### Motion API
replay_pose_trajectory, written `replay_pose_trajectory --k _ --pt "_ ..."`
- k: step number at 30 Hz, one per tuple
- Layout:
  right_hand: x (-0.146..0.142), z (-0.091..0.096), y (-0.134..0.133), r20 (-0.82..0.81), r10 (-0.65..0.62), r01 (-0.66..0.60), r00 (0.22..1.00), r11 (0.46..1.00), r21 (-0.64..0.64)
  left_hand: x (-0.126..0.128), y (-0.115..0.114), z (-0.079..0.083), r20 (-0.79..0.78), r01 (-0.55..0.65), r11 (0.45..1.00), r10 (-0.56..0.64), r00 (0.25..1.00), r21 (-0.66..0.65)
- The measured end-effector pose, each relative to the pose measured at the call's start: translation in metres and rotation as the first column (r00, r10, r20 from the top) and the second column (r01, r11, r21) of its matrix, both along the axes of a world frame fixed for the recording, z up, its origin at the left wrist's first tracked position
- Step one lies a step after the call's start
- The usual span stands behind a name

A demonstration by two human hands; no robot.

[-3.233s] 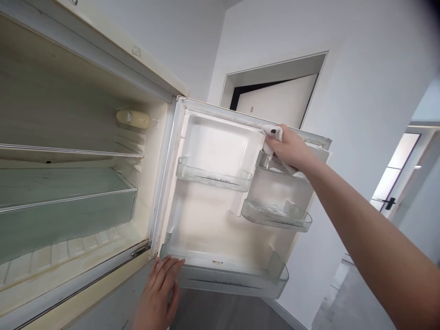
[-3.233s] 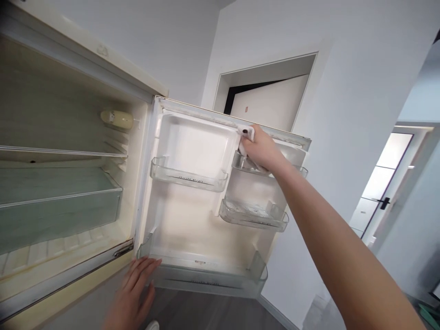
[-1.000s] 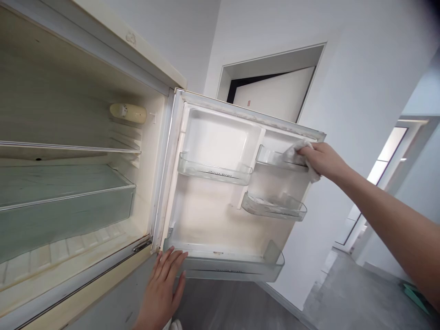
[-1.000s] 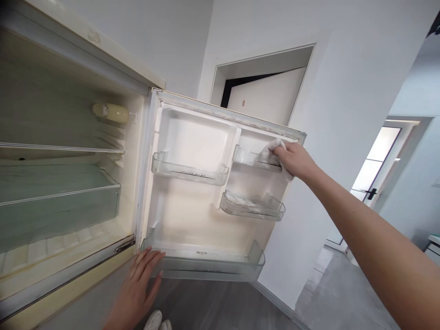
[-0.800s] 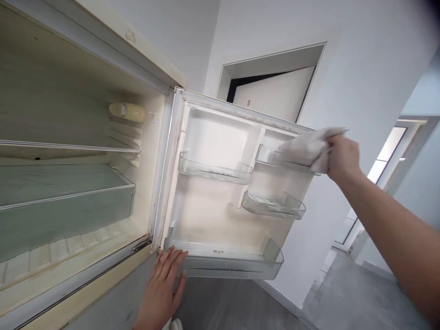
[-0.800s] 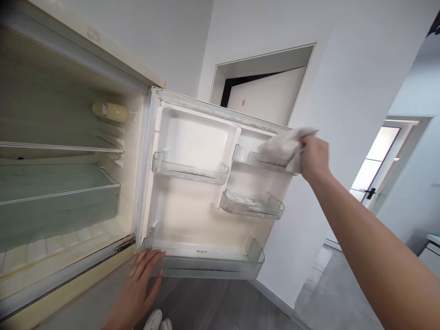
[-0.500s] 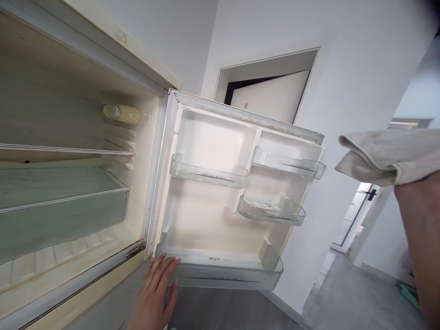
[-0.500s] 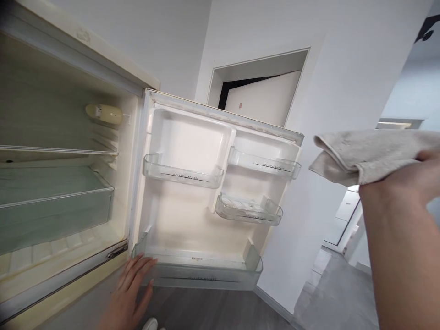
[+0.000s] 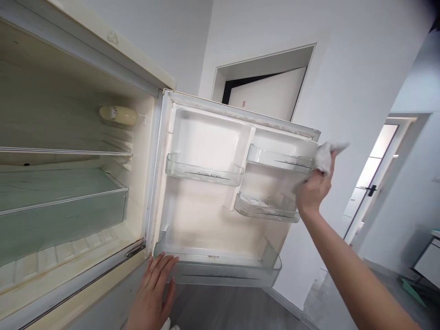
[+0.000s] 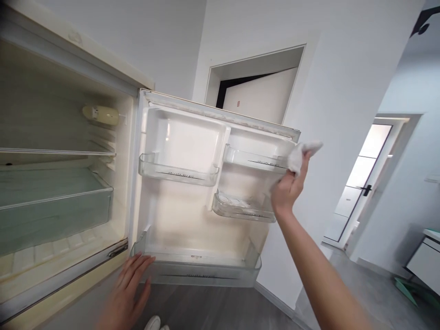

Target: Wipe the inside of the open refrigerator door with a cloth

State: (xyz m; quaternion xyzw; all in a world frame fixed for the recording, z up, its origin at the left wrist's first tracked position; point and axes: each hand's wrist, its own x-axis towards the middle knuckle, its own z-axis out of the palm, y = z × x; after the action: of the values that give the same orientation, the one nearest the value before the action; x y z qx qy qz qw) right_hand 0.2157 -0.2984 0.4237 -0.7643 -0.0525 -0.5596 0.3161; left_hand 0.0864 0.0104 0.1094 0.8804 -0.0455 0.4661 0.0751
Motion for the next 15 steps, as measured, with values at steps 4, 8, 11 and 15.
replay_pose_trajectory --k 4,8,11,15 --pt "0.007 -0.012 0.025 0.281 0.032 -0.031 0.959 0.999 -0.009 0.001 0.001 -0.003 -0.013 0.0 1.0 0.0 1.0 -0.008" --pt "-0.006 -0.013 0.062 0.222 0.142 -0.106 0.965 0.98 -0.166 0.001 0.001 -0.005 -0.034 0.011 1.0 -0.012 0.999 -0.027" --pt "-0.013 -0.016 0.084 0.213 0.193 -0.115 0.958 0.936 -0.331 0.0 0.0 -0.003 -0.05 0.015 1.0 -0.016 0.999 -0.026" --pt "-0.004 -0.016 0.081 0.22 0.21 -0.008 0.953 0.74 -0.673 -0.002 0.0 0.002 -0.041 0.001 1.0 0.0 0.999 0.01"
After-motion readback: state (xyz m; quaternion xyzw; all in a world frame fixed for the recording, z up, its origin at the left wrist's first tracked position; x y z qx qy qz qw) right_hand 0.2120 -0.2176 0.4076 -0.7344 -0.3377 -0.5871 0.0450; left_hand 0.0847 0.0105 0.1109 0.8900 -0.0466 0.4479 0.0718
